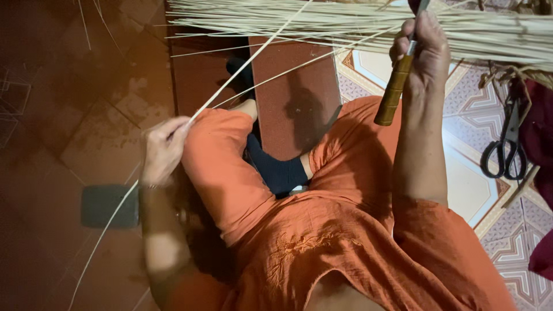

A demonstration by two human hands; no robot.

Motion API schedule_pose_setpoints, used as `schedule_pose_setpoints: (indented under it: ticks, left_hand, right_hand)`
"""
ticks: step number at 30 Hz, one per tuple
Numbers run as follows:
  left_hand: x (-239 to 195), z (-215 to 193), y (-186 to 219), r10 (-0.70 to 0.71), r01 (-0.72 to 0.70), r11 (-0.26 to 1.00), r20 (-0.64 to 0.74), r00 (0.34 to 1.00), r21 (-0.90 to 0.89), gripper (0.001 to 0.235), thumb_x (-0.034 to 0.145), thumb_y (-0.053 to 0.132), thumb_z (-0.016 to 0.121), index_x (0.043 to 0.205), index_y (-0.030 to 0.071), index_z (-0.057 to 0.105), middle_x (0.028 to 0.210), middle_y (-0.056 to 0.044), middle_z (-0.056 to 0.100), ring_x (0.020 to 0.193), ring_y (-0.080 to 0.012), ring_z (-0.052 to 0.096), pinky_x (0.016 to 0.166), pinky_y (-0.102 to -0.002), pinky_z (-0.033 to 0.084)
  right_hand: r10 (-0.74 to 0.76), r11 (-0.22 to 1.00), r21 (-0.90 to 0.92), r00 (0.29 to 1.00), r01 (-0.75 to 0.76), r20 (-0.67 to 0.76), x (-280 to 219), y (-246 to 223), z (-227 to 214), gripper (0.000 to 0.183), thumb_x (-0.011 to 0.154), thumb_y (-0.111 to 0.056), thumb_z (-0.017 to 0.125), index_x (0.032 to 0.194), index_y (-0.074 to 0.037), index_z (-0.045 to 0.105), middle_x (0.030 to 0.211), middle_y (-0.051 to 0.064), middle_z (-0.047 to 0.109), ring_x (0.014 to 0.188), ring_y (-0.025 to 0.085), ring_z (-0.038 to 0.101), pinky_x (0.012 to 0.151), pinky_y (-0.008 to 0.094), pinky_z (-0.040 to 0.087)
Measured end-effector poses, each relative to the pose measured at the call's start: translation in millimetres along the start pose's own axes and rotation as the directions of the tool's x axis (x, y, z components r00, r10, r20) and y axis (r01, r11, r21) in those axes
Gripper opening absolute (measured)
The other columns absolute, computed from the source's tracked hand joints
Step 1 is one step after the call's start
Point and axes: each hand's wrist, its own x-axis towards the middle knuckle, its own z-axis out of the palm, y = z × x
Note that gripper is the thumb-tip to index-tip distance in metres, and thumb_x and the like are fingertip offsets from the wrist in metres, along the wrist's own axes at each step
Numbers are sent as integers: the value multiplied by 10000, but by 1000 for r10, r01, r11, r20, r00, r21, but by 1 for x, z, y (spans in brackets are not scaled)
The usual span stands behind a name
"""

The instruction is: The person sits on the floor and uses a knife to shave thin strips from long sticks. They hold each stick with one hand and draw the knife along its length to remove material, repeating this process for multiple sticks.

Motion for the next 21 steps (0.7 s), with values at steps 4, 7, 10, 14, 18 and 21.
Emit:
schedule_pose_setpoints:
  ticks: [4, 7, 10, 14, 18, 21]
  left_hand:
    - [44, 21, 15, 215, -215, 955, 25, 976, 204, 130, 1028, 80, 694, 1126, 21, 756, 982, -165, 730, 826, -289, 707, 730, -379, 545]
    - [79, 62, 21, 292, -289, 939, 14, 956, 187, 127, 1022, 76, 693, 1122, 27, 754, 958, -170, 698, 843, -333, 695, 741, -398, 549]
    - [117, 128, 14, 391, -398, 895, 76, 917, 201, 97, 984, 76, 703, 1058, 55, 763, 881, -149, 669, 786, -335, 673, 702, -424, 535]
    - [148, 239, 1, 441, -459, 876, 141, 887, 150, 59, 939, 96, 710, 966, 96, 762, 794, -132, 635, 727, -331, 653, 644, -450, 519]
    - [155, 341, 3, 360, -381, 923, 235, 903, 51, 70, 947, 98, 697, 972, 108, 761, 828, -138, 619, 775, -331, 630, 664, -454, 508]
    - [149, 386, 12, 304, -316, 949, 304, 903, -9, 87, 924, 129, 715, 991, 119, 769, 915, -134, 620, 870, -321, 597, 734, -443, 502]
  right_hand:
    - [41, 991, 129, 995, -28, -95, -3, 14, -49, 323, 1107, -162, 632, 1392, -16, 593, 879, 50, 668, 628, 152, 594, 513, 244, 464]
    - [54, 965, 261, 996, -33, -74, -5, 26, -88, 359, 1118, -212, 605, 1431, -37, 581, 829, 22, 644, 609, 132, 588, 520, 240, 468]
    - [24, 930, 367, 993, 21, -118, -12, 39, -124, 371, 1134, -210, 579, 1465, -44, 566, 816, 23, 635, 584, 114, 562, 521, 228, 446]
    - [4, 921, 385, 987, 59, -161, -22, 47, -154, 374, 1126, -216, 559, 1472, -76, 552, 801, 7, 610, 577, 107, 509, 515, 238, 404]
    - [14, 937, 344, 980, 57, -200, -24, 58, -157, 399, 1090, -215, 563, 1468, -89, 550, 823, -3, 599, 571, 108, 494, 509, 255, 400]
    - [33, 963, 266, 966, 38, -257, -24, 67, -153, 415, 1067, -191, 566, 1462, -66, 540, 824, 4, 606, 584, 130, 508, 530, 286, 423]
